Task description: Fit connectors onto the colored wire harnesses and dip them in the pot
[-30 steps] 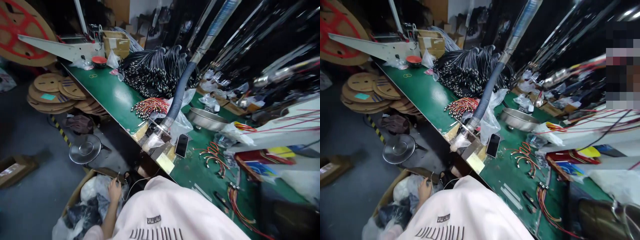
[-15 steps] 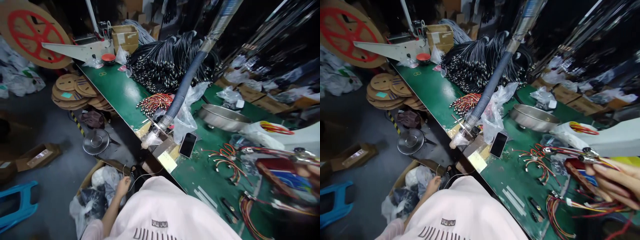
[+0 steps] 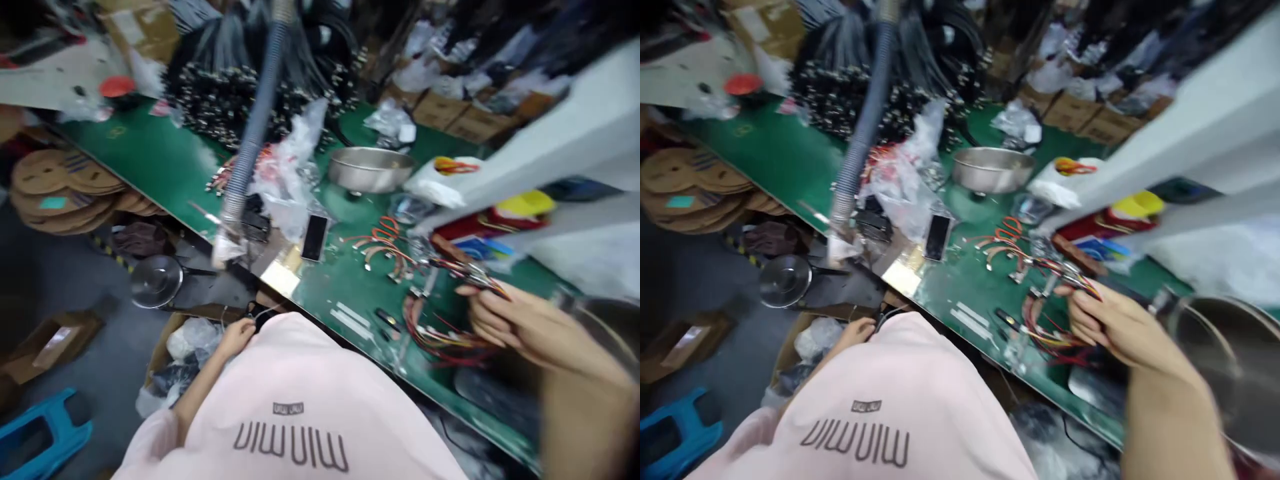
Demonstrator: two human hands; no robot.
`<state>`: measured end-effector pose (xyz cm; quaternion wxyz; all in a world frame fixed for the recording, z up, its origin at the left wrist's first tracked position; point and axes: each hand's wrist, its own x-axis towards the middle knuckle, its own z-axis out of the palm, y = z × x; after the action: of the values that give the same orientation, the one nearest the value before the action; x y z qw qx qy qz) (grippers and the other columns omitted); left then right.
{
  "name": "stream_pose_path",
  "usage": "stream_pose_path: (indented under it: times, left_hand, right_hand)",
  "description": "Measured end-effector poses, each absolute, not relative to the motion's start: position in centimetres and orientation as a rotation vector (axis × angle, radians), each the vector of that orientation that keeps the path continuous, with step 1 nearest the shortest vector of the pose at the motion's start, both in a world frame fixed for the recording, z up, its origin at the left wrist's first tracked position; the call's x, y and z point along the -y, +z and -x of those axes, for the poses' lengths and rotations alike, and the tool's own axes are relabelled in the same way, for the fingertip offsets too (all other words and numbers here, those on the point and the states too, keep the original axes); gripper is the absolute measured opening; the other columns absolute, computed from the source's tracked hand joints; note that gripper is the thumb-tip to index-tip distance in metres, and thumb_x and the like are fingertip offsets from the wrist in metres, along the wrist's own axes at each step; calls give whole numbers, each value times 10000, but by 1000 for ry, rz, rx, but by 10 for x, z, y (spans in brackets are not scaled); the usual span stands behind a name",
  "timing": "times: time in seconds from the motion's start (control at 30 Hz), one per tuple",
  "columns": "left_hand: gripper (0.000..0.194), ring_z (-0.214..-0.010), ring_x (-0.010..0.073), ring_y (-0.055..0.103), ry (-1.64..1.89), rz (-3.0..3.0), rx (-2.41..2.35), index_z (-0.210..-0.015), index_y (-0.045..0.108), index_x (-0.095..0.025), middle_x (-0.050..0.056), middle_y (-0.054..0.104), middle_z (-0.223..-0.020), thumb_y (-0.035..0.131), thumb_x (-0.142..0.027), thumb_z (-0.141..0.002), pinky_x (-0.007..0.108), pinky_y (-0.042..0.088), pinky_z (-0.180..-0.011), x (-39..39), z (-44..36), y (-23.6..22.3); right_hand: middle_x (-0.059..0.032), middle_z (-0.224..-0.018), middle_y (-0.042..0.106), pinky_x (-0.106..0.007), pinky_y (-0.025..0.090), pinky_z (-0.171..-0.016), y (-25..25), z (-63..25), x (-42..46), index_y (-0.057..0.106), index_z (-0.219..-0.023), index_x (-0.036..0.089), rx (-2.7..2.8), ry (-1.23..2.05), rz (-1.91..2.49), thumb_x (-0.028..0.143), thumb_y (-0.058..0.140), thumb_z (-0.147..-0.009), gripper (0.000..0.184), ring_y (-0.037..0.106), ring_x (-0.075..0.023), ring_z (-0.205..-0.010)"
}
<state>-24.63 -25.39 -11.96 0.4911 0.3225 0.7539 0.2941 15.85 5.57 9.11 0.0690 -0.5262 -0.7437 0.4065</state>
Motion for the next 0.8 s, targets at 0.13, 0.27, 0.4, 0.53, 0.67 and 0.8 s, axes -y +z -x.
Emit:
stream_pose_path:
  times: [0.13,0.27,0.4,0.53,0.67,0.8]
  left_hand:
    - [430,-1060,239,622,804,-864,-1831,-1114,638,-147,123,680,-1141,518,-457,-841,369,445,-976,194,190,-80]
    - [386,-962,217,659,988,-950,-1678,-1039,681,-142,114,712,-1050,602,-450,-821,352,486,-925,137,102,-39]
    - [377,-932,202,663,958,-928,-1480,-1030,688,-143,101,722,-993,645,-439,-801,353,494,-903,103,11,-23]
    - [440,-919,178,660,938,-747,-1290,-1085,656,-127,93,721,-985,703,-421,-760,350,482,-917,94,-50,-24]
    - [379,-897,169,651,939,-669,-1281,-1006,661,-124,79,717,-969,712,-398,-748,348,467,-920,102,-71,-27]
    - [266,-794,154,630,933,-729,-1448,-888,658,-126,53,699,-851,684,-350,-748,325,480,-841,116,-59,-33]
  right_hand:
    - [59,-513,325,-321,229,-425,88,-175,-41,549,-965,308,1597,1826,1495,560,573,-835,284,270,-93,-367]
    - [90,-517,337,-251,252,-398,77,-214,-22,510,-1022,248,1513,1910,1286,561,573,-835,370,252,-67,-355]
    - [83,-546,354,-214,280,-409,59,-244,-8,501,-1011,217,1750,1979,1131,575,508,-874,383,291,-72,-416]
    - [31,-629,469,-233,390,-526,46,-255,3,513,-988,208,2087,1833,987,498,408,-944,312,452,-120,-569]
    - [-46,-885,618,-279,467,-720,37,-257,15,517,-1035,199,2259,1719,839,367,349,-973,245,574,-170,-826]
    - [-79,-979,667,-285,452,-751,41,-253,17,519,-1083,194,2575,1553,885,282,336,-970,232,622,-194,-870]
